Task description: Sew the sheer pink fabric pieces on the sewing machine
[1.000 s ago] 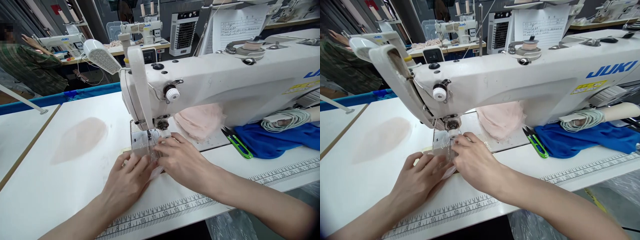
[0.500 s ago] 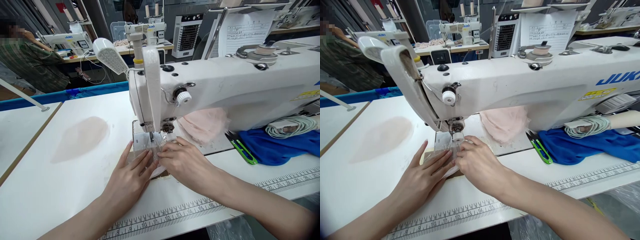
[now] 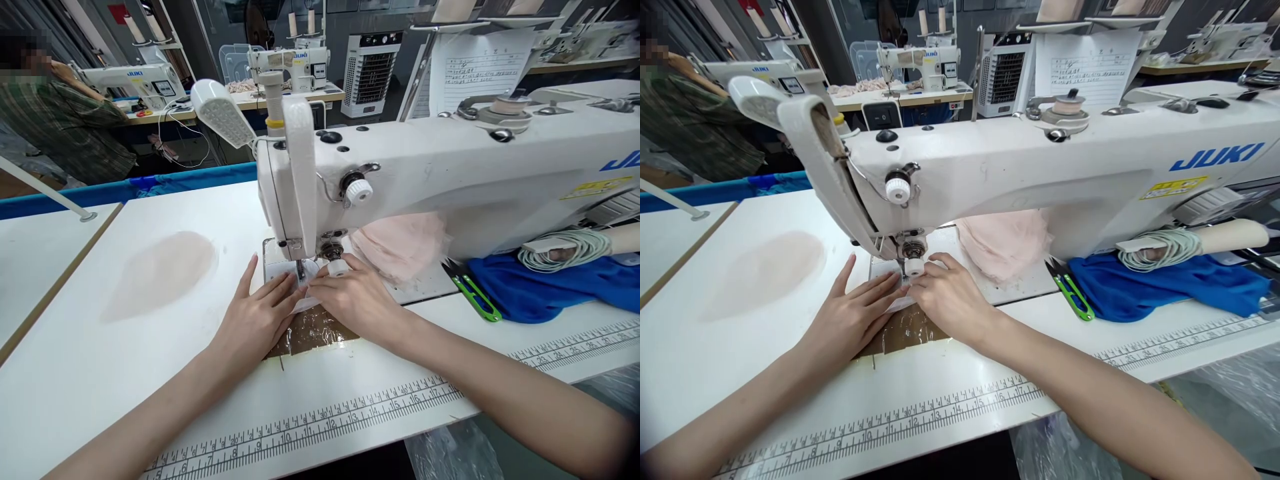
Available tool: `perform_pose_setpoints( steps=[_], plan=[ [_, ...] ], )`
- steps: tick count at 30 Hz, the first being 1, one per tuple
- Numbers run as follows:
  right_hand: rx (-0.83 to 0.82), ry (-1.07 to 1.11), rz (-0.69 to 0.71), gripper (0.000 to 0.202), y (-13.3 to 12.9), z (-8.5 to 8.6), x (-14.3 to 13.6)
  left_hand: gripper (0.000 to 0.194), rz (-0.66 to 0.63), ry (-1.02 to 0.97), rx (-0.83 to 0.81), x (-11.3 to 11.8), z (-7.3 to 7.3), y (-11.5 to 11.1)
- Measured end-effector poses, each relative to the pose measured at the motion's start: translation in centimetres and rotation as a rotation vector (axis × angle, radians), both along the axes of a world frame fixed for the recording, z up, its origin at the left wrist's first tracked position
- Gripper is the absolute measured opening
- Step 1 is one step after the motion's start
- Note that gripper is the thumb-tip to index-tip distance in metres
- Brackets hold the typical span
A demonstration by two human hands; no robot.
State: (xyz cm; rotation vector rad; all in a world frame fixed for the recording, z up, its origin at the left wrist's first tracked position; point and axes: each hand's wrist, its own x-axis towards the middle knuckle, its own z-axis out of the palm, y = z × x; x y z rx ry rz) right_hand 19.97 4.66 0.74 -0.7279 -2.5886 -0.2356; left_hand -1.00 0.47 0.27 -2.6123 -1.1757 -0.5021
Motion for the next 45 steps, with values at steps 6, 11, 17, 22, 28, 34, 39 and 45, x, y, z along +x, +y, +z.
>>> perform_pose_setpoints(
  steps=[6, 11, 17, 22, 28, 34, 39, 45],
  plan=[
    [0.066, -0.013, -0.032, 0.022, 0.3, -0.3, -0.2, 0.032, 0.022, 0.012, 0.029, 0.0, 0.0, 0.4],
    [0.004, 0.057, 0.028, 0.022, -0.5, 0.0, -0.2, 0.022, 0.125, 0.055, 0.12, 0.5, 1.2, -1.2],
    [-0.186, 0.186, -0.073, 0.018, -0.1, 0.5, 0.0, 0.025, 0.243, -0.121, -0.423, -0.1, 3.6, -0.6],
    [-0.183, 0.156, -0.206, 0.026, 0.3, 0.8, -0.1, 0.025, 0.066, -0.224, -0.677, -0.3, 4.7, 2.3],
    [-0.17, 0.135, -0.221, 0.029, 0.4, 1.0, -0.2, 0.037, 0.081, -0.316, -0.686, 0.3, 4.0, 2.9],
    [-0.167, 0.138, -0.076, 0.023, -0.2, 0.8, 0.1, 0.04, 0.011, -0.178, -0.459, 0.2, 2.8, 1.8],
    [-0.071, 0.03, 0.005, 0.02, -1.0, 0.7, 0.1, 0.022, 0.026, 0.035, 0.063, 1.0, 1.4, -0.8],
    [-0.03, 0.003, 0.019, 0.021, -1.0, 0.5, 0.0, 0.023, 0.029, 0.089, 0.134, 1.3, 0.9, -1.9]
  ],
)
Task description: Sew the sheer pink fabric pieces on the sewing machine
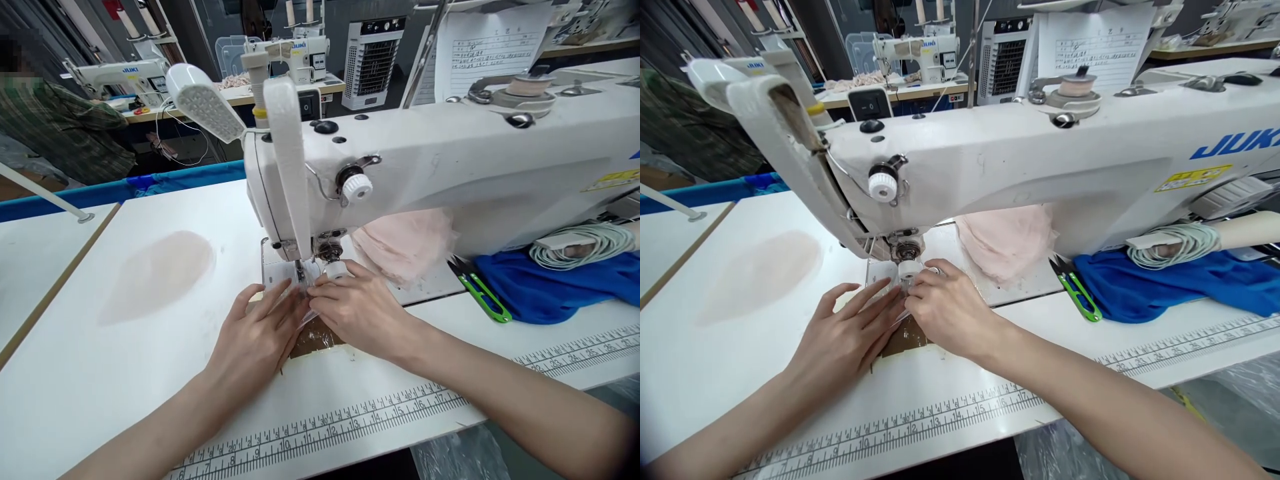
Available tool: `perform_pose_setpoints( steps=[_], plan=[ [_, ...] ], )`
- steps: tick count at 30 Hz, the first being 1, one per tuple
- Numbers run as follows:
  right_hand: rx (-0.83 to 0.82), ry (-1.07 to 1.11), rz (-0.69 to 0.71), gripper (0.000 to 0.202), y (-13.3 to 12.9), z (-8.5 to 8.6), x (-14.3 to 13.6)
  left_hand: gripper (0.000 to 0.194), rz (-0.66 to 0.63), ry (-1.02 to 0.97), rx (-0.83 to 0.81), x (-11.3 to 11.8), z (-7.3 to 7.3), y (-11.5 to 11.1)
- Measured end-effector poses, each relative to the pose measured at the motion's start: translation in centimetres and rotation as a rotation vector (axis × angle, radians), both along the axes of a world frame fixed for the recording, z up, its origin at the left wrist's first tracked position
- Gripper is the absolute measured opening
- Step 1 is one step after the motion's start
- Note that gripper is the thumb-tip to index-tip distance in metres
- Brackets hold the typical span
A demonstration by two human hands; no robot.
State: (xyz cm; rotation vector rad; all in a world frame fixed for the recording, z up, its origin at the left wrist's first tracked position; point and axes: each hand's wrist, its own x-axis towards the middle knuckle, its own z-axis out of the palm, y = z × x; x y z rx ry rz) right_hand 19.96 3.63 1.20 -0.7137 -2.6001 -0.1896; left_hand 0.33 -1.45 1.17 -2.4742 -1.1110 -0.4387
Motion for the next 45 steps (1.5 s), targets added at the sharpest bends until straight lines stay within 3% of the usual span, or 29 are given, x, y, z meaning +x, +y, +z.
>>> perform_pose_setpoints(
  steps=[11, 20, 28, 45],
  plan=[
    [0.033, 0.017, -0.003, 0.022, 0.6, -0.7, 0.1, 0.025, -0.014, -0.045, -0.051, -0.4, -0.2, 1.1],
    [0.135, -0.021, -0.058, 0.025, 1.6, -0.9, -0.2, 0.026, -0.018, -0.065, 0.006, -0.9, -0.9, 3.0],
    [0.163, 0.014, 0.014, 0.022, 1.2, -1.3, 0.0, 0.026, -0.074, -0.097, 0.039, -1.1, -0.8, 2.0],
    [0.141, -0.026, -0.008, 0.021, 1.4, -1.2, -0.1, 0.026, -0.082, -0.081, 0.04, -1.3, -1.2, 2.4]
  ],
)
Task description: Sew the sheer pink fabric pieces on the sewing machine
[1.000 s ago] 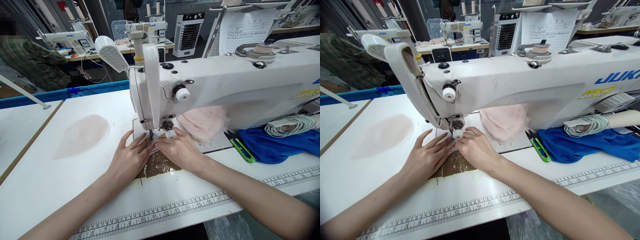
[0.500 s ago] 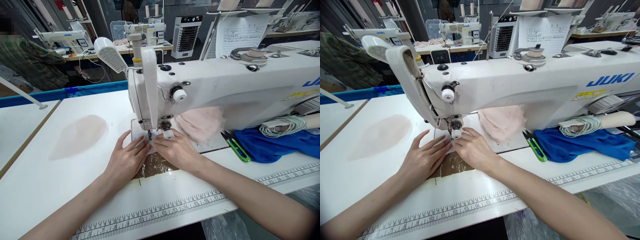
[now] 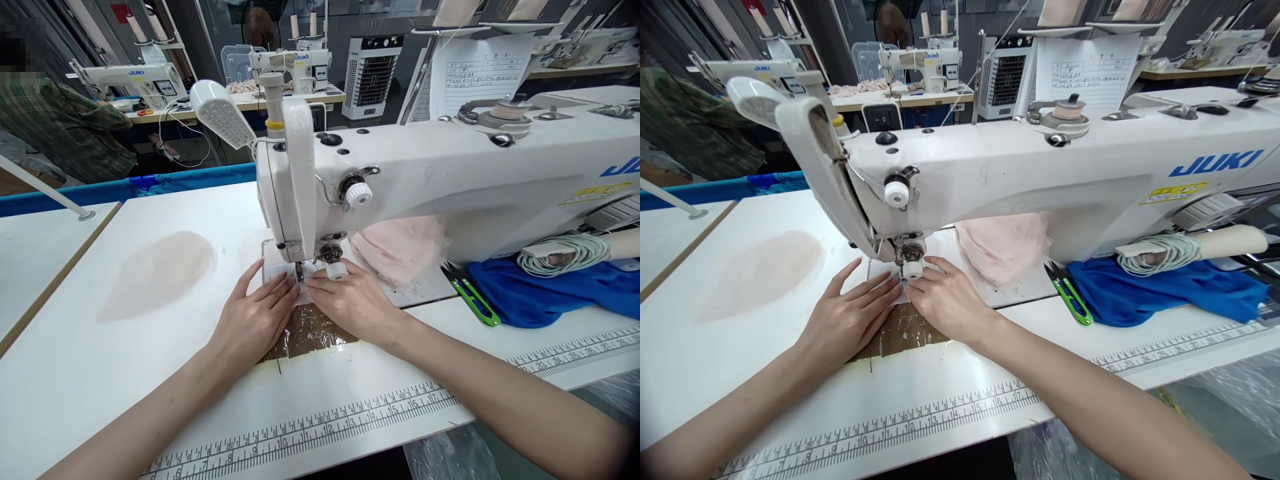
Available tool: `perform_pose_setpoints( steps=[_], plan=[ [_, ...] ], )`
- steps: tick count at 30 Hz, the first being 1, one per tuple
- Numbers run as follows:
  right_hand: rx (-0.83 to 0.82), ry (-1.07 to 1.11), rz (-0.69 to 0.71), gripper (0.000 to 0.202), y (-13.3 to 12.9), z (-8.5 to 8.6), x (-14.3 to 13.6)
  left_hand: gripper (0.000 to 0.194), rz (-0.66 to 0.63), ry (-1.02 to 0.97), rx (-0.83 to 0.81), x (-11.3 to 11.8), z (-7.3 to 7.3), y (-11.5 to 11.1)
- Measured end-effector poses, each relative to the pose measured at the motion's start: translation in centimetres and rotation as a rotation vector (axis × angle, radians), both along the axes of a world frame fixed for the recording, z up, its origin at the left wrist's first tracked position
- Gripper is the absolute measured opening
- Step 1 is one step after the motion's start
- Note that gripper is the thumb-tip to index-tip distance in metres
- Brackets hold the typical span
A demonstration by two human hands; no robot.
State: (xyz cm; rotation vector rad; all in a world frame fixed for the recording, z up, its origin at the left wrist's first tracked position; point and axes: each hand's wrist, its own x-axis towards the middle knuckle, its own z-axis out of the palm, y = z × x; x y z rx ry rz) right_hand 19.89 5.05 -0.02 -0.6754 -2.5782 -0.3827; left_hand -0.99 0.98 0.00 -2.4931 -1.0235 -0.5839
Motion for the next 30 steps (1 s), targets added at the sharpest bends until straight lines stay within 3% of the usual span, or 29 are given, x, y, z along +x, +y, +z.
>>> perform_pose_setpoints(
  steps=[30],
  plan=[
    [-0.064, -0.093, -0.065, 0.023, 0.86, -0.01, 0.01, 0.025, 0.04, -0.043, -0.055, -0.1, -0.09, 0.63]
  ],
)
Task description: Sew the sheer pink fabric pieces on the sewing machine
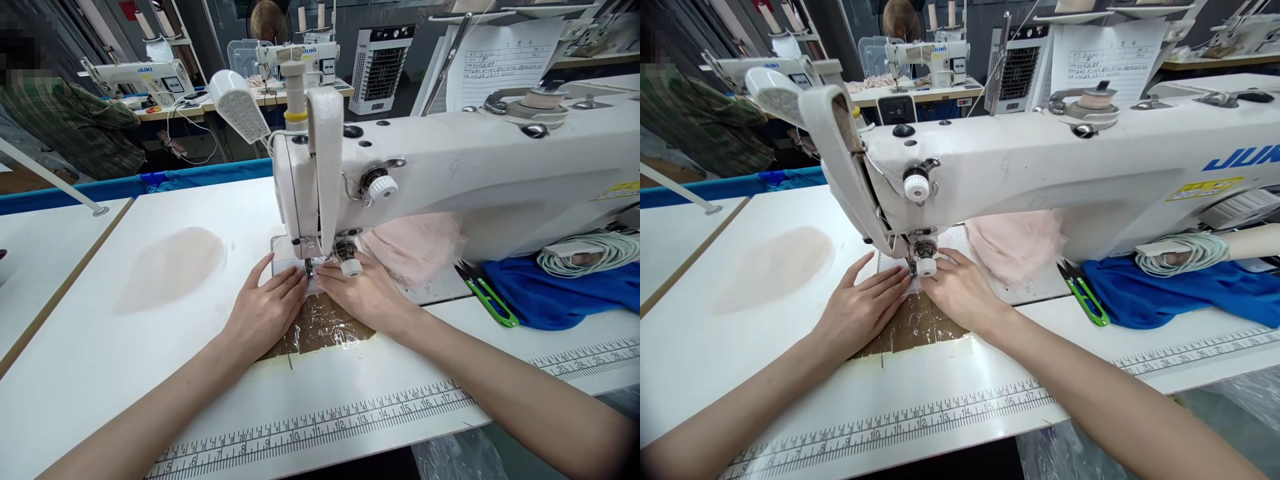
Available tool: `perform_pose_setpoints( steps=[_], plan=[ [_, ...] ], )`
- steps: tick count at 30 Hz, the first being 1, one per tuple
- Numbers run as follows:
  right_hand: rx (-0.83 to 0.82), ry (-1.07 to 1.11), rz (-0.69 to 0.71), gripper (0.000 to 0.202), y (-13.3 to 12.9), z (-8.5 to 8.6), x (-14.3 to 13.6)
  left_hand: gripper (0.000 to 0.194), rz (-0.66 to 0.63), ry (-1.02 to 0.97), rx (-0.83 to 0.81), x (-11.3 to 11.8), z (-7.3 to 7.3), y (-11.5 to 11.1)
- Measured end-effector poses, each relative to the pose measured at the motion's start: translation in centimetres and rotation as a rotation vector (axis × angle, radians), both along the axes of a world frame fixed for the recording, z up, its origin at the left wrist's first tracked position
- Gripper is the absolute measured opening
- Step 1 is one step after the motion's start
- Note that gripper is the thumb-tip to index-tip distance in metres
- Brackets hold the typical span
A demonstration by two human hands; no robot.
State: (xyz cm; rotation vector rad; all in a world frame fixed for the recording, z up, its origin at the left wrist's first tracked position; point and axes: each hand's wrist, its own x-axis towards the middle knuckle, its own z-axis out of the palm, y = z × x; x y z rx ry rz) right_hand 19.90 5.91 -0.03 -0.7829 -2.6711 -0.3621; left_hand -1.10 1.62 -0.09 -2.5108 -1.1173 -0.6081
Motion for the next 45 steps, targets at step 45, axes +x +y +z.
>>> perform_pose_setpoints(
  steps=[45],
  plan=[
    [-0.102, 0.111, -0.132, 0.027, -1.7, 0.6, -0.6, 0.034, -0.026, 0.054, -0.143, 0.1, 0.4, -1.5]
  ],
)
